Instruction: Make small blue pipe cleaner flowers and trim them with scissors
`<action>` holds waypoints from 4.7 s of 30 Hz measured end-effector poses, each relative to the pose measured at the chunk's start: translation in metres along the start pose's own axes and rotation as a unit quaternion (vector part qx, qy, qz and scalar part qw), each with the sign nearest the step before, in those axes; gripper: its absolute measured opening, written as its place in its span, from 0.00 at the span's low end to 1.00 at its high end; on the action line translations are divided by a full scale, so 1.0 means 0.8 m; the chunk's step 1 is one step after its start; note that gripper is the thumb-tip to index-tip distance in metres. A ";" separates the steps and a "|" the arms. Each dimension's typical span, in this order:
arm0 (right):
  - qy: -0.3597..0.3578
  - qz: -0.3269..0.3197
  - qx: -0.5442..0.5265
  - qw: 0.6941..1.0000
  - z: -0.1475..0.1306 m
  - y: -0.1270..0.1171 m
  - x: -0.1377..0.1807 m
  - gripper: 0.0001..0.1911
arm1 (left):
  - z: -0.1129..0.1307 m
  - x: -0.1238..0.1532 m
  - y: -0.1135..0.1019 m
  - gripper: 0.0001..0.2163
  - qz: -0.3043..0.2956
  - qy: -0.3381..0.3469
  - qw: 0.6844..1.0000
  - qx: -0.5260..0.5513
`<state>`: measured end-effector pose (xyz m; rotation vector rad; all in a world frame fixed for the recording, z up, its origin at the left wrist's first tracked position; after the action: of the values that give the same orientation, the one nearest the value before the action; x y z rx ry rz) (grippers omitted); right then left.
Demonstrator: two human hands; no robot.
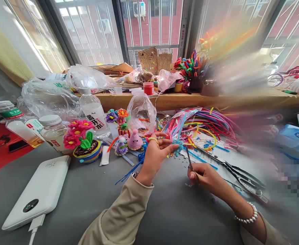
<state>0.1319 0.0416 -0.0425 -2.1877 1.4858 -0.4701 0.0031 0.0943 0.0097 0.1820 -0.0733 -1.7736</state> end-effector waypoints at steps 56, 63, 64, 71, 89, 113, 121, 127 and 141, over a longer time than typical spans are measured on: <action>-0.048 -0.014 0.026 0.998 -0.017 -0.004 0.004 0.35 | -0.025 0.006 0.016 0.23 -0.071 -0.127 0.983 0.109; -0.066 -0.022 0.007 0.998 -0.033 -0.006 0.009 0.35 | -0.025 0.011 0.026 0.25 -0.109 -0.144 0.979 0.095; -0.065 -0.026 0.009 0.997 -0.034 -0.006 0.009 0.35 | -0.025 0.011 0.027 0.25 -0.114 -0.143 0.979 0.092; -0.070 -0.043 0.012 0.997 -0.038 -0.002 0.010 0.37 | -0.023 0.013 0.031 0.23 -0.139 -0.131 0.978 0.078; -0.081 -0.043 0.000 0.996 -0.037 -0.003 0.010 0.36 | -0.022 0.015 0.035 0.22 -0.149 -0.139 0.975 0.085; -0.056 0.006 0.034 0.998 -0.026 -0.003 0.008 0.36 | -0.015 0.015 0.034 0.21 -0.151 -0.087 0.983 0.051; -0.061 0.018 0.040 0.997 -0.026 -0.005 0.008 0.35 | -0.010 0.015 0.034 0.21 -0.147 -0.081 0.985 0.039; -0.064 0.007 0.016 0.998 -0.031 -0.005 0.008 0.33 | -0.010 0.013 0.035 0.21 -0.154 -0.075 0.985 0.032; -0.066 -0.009 -0.001 0.998 -0.031 -0.001 0.009 0.36 | -0.005 0.017 0.036 0.19 -0.162 -0.056 0.984 0.039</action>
<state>0.1228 0.0310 -0.0212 -2.1904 1.3997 -0.3231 0.0291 0.0755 0.0087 0.1569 -0.2056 -2.1063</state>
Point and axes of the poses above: each hand's wrist, its own x-axis away from the middle knuckle, its own y-axis out of the palm, z = x × y, the point moved 8 cm from there along -x, towards the middle knuckle, and after that the axes turned 3 degrees about -z, right-handed, at the moved point
